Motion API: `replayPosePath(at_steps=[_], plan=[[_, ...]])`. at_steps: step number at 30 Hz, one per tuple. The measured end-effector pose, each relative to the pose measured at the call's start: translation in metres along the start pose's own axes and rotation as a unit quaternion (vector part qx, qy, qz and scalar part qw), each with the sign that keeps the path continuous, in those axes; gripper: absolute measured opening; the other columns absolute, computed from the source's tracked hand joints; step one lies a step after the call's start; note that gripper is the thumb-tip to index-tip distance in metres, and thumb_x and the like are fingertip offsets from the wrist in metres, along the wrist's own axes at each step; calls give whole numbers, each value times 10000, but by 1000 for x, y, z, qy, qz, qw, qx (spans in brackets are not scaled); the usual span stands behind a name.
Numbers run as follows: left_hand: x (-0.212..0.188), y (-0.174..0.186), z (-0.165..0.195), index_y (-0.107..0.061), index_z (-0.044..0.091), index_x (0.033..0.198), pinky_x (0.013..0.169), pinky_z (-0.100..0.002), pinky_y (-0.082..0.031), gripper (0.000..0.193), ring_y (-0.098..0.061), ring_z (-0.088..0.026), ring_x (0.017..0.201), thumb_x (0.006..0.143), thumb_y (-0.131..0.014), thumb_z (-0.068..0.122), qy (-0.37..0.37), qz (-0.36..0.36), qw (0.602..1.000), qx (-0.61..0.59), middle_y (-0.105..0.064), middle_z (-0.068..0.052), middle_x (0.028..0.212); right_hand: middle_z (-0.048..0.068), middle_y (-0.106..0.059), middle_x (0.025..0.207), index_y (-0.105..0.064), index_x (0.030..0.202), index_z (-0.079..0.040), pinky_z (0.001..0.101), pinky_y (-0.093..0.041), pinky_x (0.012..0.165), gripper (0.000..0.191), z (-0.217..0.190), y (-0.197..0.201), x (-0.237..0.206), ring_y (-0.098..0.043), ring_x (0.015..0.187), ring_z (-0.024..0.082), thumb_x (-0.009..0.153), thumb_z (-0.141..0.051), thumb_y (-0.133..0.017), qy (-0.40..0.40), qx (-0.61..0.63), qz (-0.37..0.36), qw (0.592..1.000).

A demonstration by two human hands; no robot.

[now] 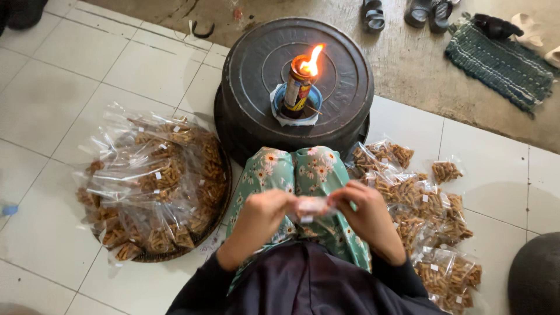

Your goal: The person sits on the floor and heat-seals clear plastic bags filled with snack sticks over an open flame. They fill each bag with snacks from a tray, press the bag opening flat, pass it over the flame to melt it closed, and set the sealed bag aside with other finished bags.

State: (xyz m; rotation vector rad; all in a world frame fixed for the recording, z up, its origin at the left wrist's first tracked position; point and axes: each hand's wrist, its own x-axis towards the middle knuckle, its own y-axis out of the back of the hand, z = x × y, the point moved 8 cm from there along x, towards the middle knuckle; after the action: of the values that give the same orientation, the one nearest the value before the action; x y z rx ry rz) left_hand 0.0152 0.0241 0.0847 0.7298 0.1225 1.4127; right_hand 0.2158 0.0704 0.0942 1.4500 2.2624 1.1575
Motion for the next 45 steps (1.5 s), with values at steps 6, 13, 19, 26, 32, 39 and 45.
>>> replayPosePath(at_steps=[6,13,19,26,32,39,45], plan=[[-15,-10,-1,-766,103,1158,671,-393,-556,278,-726,-268,744,891,-732,171,61,-124,990,-10,-759,-118,895,71,-716,921,-752,846,-75,313,-586,690,21,0,-13,-10,-731,815,182,837,-73,-733,59,89,-98,989],[12,-48,-60,-753,133,1103,695,-405,-569,274,-732,-291,790,870,-746,277,84,-99,991,28,-754,-115,905,93,-704,752,-759,896,-25,356,-554,646,96,81,-68,14,-701,700,247,841,-101,-779,-143,131,-152,969],[20,-68,-84,-797,183,938,680,-434,-547,163,-716,-307,771,889,-728,323,68,-89,989,100,-742,-92,821,122,-741,838,-778,904,-59,409,-542,675,155,71,-59,31,-704,798,306,825,-191,-799,-43,21,-165,985],[18,-62,-76,-786,152,961,644,-412,-553,141,-716,-289,753,883,-716,247,20,-52,994,94,-749,-63,867,46,-732,800,-769,857,-109,387,-475,776,116,33,-77,40,-686,799,263,816,-215,-791,81,-25,-133,987],[10,-47,-60,-776,139,922,616,-395,-547,111,-712,-276,720,885,-729,233,8,-25,995,93,-744,-59,836,12,-703,732,-751,787,-130,366,-419,779,91,29,-78,37,-665,757,230,805,-211,-789,120,-50,-106,986],[0,-35,-54,-767,114,877,603,-391,-539,120,-703,-275,688,889,-738,230,-1,-32,997,71,-730,-63,789,27,-675,718,-726,766,-123,377,-423,788,100,36,-62,20,-655,743,236,791,-197,-788,105,-61,-92,988],[-7,-25,-65,-754,88,790,568,-352,-521,216,-690,-204,604,852,-784,293,60,-65,996,19,-714,-49,700,31,-671,702,-707,737,-101,379,-431,807,100,49,-48,9,-650,740,238,787,-155,-775,90,-60,-81,991]])
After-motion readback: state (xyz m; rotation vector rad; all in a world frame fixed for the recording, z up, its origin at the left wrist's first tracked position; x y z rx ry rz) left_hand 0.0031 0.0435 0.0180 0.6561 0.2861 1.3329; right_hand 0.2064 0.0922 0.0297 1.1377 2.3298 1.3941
